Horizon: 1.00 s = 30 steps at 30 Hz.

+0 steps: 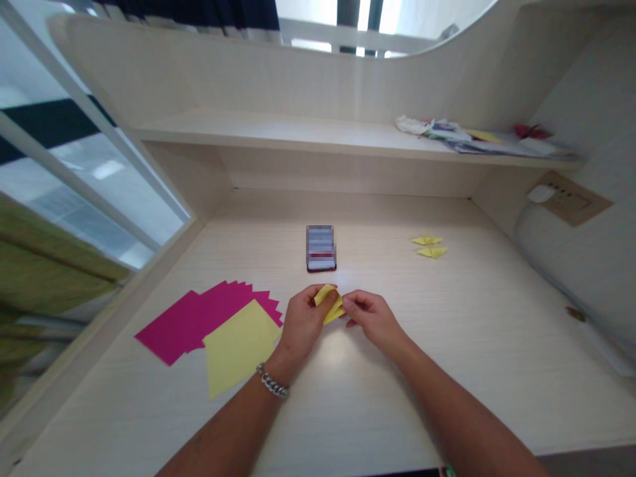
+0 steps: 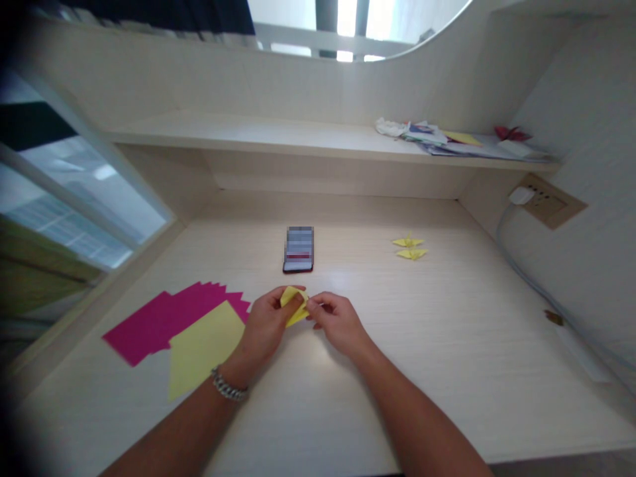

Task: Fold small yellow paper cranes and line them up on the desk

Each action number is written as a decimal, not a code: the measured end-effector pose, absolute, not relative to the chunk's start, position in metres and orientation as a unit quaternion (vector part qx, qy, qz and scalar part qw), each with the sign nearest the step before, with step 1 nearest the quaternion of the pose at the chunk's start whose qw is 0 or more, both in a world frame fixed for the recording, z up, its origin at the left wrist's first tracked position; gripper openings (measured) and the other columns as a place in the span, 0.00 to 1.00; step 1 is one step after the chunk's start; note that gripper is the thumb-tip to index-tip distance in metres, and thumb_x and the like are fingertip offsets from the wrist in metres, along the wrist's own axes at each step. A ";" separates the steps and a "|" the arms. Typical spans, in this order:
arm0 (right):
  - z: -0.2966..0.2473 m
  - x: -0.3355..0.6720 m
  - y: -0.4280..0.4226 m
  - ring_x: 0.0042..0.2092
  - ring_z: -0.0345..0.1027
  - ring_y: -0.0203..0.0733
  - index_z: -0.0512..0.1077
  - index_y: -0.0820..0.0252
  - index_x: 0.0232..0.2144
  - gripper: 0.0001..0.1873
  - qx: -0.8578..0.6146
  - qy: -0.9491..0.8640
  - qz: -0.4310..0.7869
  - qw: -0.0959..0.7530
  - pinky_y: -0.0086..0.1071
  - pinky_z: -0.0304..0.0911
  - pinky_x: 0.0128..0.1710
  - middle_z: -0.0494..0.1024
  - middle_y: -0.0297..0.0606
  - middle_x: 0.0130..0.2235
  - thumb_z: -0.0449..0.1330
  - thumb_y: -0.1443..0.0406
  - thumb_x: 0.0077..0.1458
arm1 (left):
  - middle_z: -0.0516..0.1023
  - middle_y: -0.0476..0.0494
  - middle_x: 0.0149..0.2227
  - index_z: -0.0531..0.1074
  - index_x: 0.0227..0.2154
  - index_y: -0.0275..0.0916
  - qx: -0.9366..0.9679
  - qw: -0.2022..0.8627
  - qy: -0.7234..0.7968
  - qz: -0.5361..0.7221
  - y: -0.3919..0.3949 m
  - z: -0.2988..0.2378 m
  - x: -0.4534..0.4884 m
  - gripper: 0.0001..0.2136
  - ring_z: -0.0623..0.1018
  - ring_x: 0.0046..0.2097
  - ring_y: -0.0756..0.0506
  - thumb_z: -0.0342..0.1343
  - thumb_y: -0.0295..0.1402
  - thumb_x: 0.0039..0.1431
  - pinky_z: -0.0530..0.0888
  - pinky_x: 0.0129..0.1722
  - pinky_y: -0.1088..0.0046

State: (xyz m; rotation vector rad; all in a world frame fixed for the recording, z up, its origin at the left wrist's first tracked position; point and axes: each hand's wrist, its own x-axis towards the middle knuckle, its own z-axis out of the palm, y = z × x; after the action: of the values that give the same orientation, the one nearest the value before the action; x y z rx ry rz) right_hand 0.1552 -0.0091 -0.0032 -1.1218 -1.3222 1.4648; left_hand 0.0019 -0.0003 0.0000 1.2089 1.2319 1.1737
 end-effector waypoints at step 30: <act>0.009 0.160 -0.011 0.35 0.71 0.41 0.78 0.58 0.36 0.12 -0.497 -0.575 0.468 0.451 0.35 0.67 0.37 0.79 0.40 0.36 0.65 0.64 0.46 | 0.79 0.44 0.36 0.76 0.35 0.37 0.584 0.421 0.514 0.466 -0.003 0.000 0.004 0.10 0.77 0.38 0.46 0.59 0.24 0.47 0.74 0.39 0.69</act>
State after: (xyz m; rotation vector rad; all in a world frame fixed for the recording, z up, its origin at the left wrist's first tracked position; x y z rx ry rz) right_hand 0.1604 -0.0112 0.0092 -1.2284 -1.4204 1.1577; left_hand 0.0043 -0.0026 -0.0003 1.4639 1.2876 1.1679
